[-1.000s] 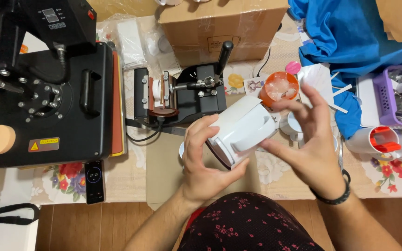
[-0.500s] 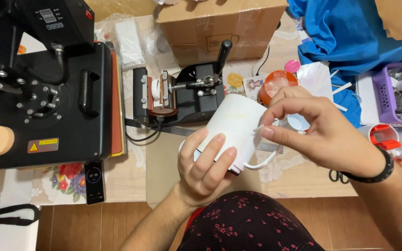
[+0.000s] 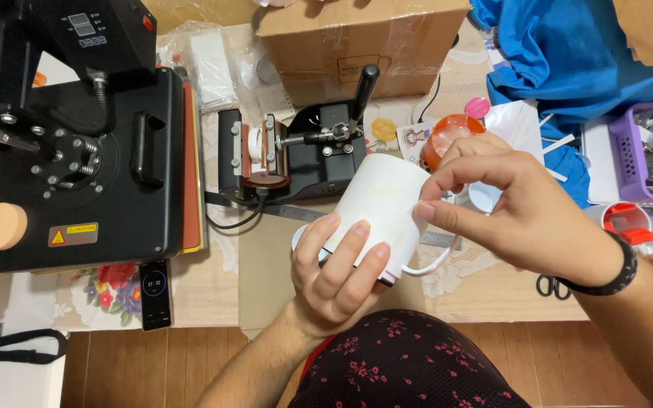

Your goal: The person handles several white ceramic mugs, inspecting them and placing them on a table. They then use scissors to cut a small piece of white paper or tape and place it on the table.

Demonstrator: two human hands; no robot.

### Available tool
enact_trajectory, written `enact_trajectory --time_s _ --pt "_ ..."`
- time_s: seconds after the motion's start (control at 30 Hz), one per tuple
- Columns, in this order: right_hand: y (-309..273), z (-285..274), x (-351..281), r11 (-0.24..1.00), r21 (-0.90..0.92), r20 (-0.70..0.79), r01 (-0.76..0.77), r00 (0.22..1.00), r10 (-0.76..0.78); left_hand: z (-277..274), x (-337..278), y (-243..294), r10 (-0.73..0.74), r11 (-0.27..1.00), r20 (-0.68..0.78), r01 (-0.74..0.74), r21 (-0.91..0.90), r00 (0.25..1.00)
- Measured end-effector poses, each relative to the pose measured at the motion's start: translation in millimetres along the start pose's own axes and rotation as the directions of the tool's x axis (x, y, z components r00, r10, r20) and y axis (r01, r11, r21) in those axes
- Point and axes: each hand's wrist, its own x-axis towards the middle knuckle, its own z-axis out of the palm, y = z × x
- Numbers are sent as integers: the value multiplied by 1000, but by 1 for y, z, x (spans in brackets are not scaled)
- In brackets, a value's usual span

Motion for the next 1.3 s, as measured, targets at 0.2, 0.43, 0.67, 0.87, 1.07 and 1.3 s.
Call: enact_trajectory --time_s 0.2,0.43,0.67,0.87,1.07,1.3 --pt "10 6 -5 985 -164 -105 48 992 -66 1 6 1 53 995 -1 -53 87 999" --pt "22 4 3 986 -144 -104 -80 992 65 3 -3 -2 81 992 40 -85 96 996" --pt "31 2 11 814 471 158 -340 940 301 -3 -9 -4 -33 990 86 45 -134 996" --pt "34 5 15 728 529 175 -436 896 409 -3 -15 -5 -44 981 117 65 -182 992" --pt "53 -9 -4 724 644 159 -248 969 191 -8 6 1 -553 572 332 638 -516 764" --pt "78 44 -44 876 421 26 -238 968 250 16 -11 1 -662 -117 600 728 -675 449"
